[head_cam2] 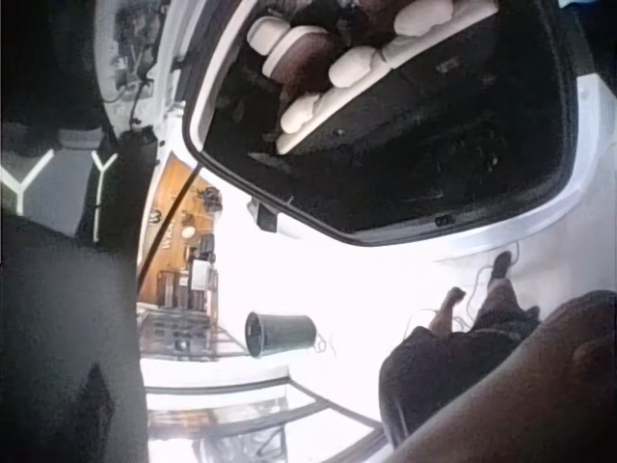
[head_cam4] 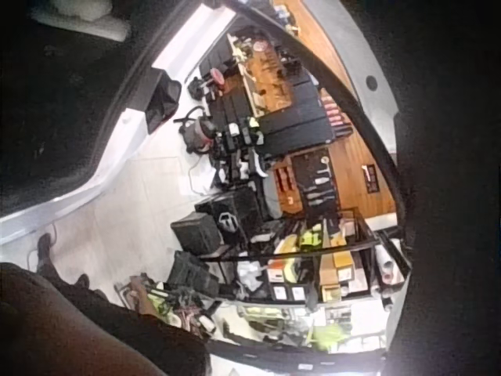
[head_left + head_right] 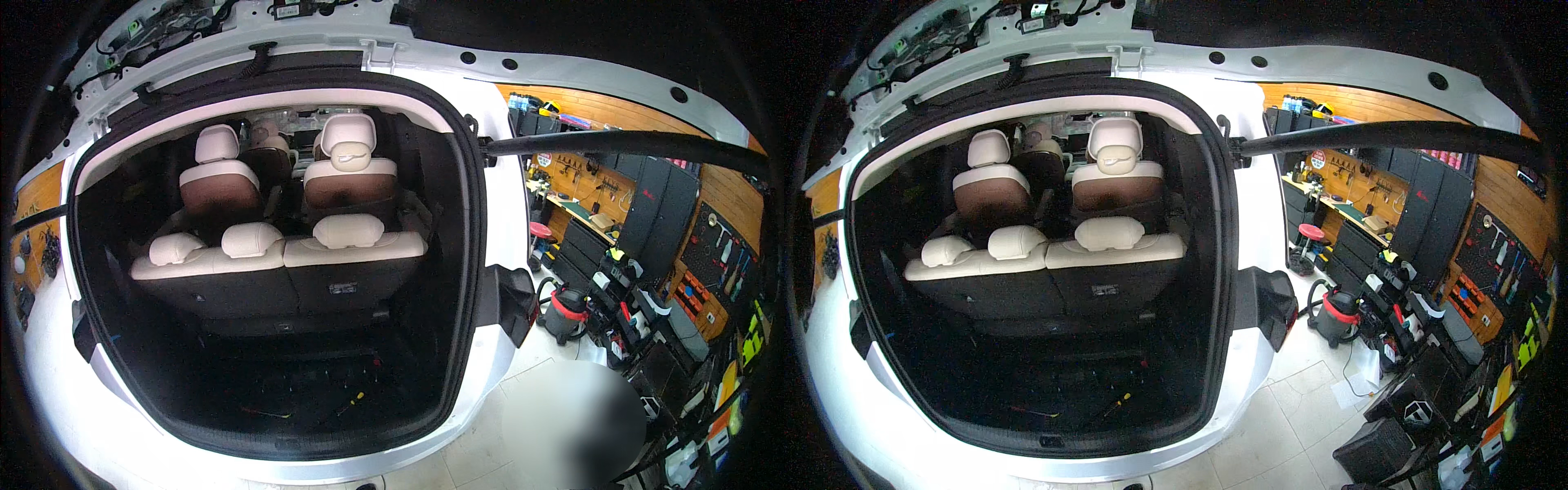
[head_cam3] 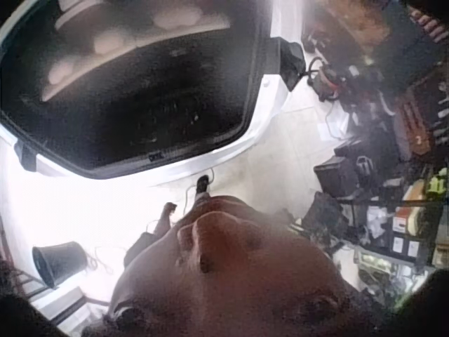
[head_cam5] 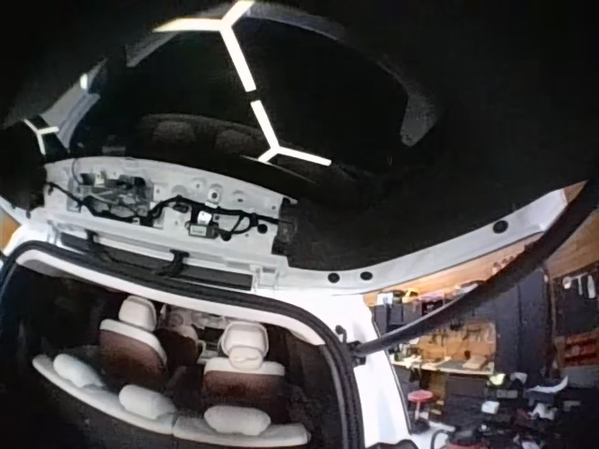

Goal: The person installs interior trim panels and a weatherstrip seal on the rear hatch of a white car. They align and press the panels into place, then use a plastic pry tool to tuck the weatherstrip into the hatch frame.

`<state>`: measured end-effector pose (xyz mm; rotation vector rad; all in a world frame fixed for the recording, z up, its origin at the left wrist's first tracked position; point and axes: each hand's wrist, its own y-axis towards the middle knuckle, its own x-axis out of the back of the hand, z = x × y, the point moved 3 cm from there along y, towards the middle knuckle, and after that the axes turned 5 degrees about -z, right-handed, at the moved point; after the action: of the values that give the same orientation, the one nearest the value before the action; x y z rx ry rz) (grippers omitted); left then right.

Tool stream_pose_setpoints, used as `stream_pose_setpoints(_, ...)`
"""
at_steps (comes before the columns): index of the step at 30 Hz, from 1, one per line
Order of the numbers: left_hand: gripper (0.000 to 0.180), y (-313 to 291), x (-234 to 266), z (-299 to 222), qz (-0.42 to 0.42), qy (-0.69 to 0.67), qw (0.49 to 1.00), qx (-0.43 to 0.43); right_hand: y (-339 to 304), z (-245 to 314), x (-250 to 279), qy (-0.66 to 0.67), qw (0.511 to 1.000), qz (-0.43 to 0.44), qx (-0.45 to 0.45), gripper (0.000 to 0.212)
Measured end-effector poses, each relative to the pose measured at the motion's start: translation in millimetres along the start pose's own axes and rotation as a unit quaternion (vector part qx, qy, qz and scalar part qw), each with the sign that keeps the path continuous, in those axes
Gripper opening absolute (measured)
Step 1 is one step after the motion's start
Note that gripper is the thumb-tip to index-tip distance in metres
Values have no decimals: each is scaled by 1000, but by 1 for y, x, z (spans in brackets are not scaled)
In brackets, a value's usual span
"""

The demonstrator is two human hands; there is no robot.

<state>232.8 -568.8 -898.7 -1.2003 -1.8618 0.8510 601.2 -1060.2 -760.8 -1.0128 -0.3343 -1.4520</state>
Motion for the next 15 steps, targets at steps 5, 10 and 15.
stream_pose_setpoints(5, 18, 76, -11, -48, 47, 79, 987, -136, 5, -9, -24, 0, 999, -8, -53, 29)
stream_pose_setpoints(10, 30, 137, -6, -150, 75, 268, 936, -215, -51, -109, -83, -31, 991, 32, -126, 29)
stream_pose_setpoints(15, 41, 126, 7, -139, 152, 281, 947, -32, -120, -252, -86, -335, 938, 53, 68, 29)
